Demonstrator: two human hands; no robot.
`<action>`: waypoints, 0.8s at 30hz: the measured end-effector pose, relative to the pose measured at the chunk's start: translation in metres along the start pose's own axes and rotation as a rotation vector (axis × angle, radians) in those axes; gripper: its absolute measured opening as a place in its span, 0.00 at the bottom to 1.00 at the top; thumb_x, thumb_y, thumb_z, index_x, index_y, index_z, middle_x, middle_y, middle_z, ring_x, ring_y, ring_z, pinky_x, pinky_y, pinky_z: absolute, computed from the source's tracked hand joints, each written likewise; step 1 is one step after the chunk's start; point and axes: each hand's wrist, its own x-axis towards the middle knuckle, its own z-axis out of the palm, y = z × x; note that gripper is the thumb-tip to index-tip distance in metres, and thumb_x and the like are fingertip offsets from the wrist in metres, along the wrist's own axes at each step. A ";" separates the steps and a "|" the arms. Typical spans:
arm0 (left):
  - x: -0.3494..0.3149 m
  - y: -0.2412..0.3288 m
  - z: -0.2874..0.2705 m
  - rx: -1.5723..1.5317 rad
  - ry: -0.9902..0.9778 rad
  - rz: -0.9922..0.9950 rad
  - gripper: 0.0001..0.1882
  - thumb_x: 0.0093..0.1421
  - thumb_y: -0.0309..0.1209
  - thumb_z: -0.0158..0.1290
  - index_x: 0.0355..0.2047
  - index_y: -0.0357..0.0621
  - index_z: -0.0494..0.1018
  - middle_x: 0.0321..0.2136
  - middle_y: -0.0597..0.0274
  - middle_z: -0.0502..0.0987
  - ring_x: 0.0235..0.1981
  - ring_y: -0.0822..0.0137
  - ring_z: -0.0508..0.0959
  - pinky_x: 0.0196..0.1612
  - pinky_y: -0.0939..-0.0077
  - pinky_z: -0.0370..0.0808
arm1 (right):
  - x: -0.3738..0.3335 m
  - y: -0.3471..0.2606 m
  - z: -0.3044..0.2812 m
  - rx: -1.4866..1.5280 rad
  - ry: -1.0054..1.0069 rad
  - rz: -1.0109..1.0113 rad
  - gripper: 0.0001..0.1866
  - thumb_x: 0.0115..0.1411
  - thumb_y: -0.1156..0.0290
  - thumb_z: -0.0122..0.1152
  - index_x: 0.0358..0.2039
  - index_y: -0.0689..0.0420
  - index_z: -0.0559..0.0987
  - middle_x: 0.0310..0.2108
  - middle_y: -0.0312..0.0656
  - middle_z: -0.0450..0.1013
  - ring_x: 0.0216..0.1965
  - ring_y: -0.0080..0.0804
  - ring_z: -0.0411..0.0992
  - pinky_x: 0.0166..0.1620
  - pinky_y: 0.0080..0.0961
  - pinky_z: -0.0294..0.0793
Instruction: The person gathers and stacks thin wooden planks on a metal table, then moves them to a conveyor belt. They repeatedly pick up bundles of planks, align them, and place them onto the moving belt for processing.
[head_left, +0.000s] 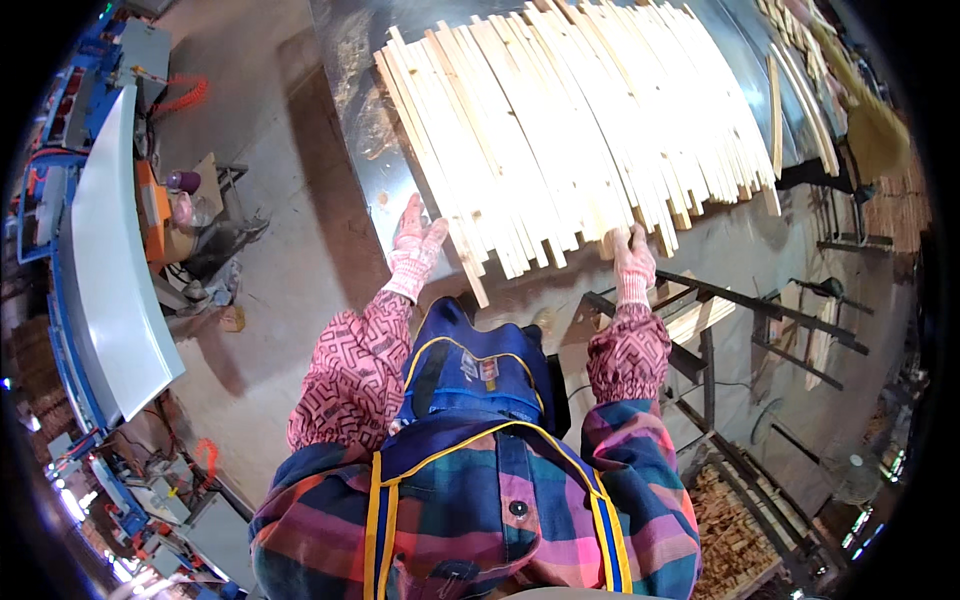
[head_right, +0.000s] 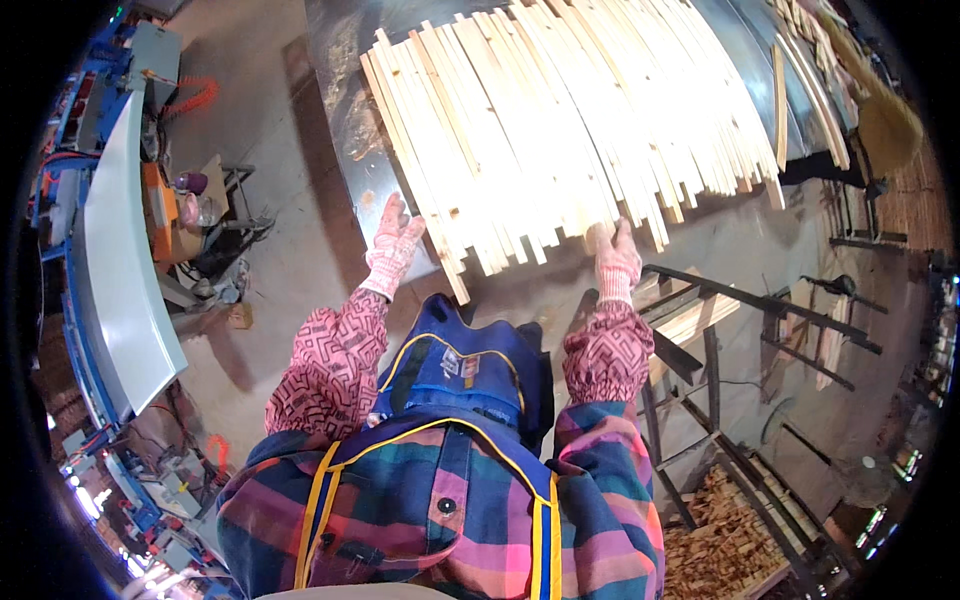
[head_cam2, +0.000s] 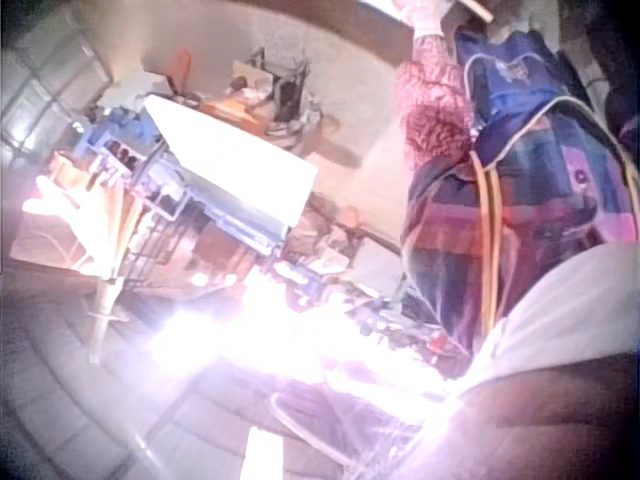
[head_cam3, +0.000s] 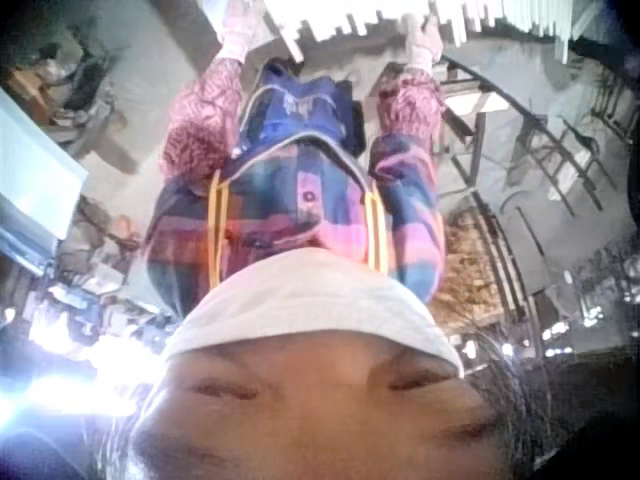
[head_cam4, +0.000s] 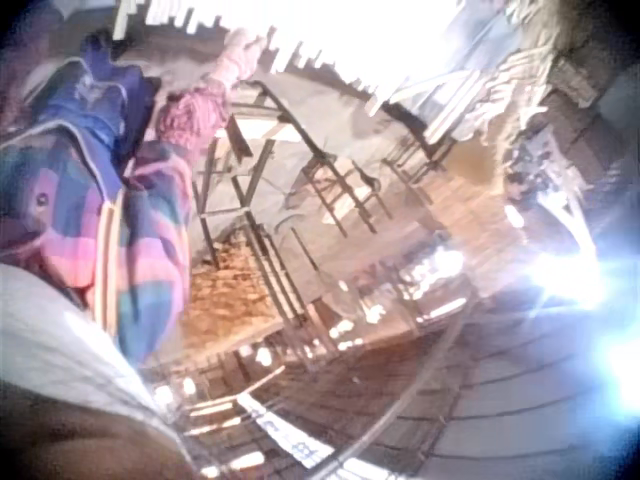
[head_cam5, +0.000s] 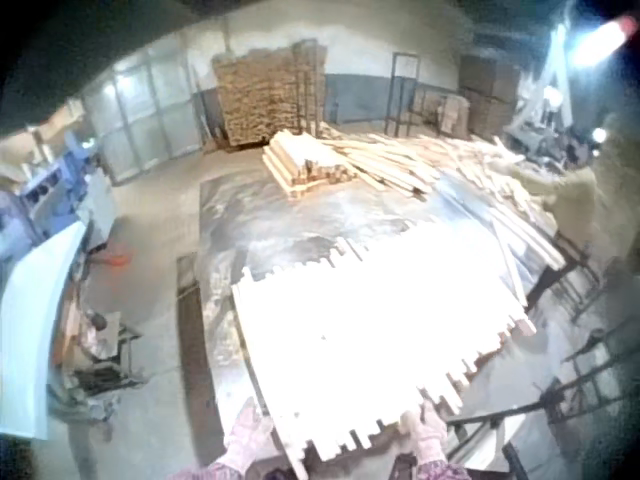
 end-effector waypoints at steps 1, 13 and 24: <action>0.010 -0.004 0.000 -0.014 0.001 0.015 0.42 0.58 0.42 0.59 0.69 0.48 0.53 0.63 0.45 0.63 0.63 0.49 0.65 0.65 0.63 0.63 | -0.012 -0.012 -0.002 -0.001 -0.083 -0.002 0.39 0.59 0.40 0.53 0.64 0.53 0.66 0.54 0.54 0.73 0.55 0.54 0.72 0.57 0.40 0.68; 0.109 -0.035 -0.062 -0.160 0.164 0.233 0.36 0.63 0.34 0.57 0.68 0.43 0.56 0.63 0.50 0.65 0.62 0.57 0.69 0.61 0.68 0.68 | 0.038 -0.086 0.040 0.111 0.061 -0.322 0.24 0.64 0.51 0.56 0.53 0.52 0.79 0.51 0.44 0.77 0.54 0.41 0.73 0.58 0.33 0.71; 0.075 0.040 -0.053 -0.509 -0.097 -0.449 0.49 0.51 0.29 0.68 0.68 0.40 0.51 0.54 0.46 0.73 0.52 0.56 0.75 0.55 0.68 0.75 | 0.065 -0.149 0.062 0.002 -0.309 -0.083 0.55 0.49 0.61 0.76 0.70 0.58 0.50 0.65 0.57 0.58 0.67 0.49 0.58 0.66 0.36 0.64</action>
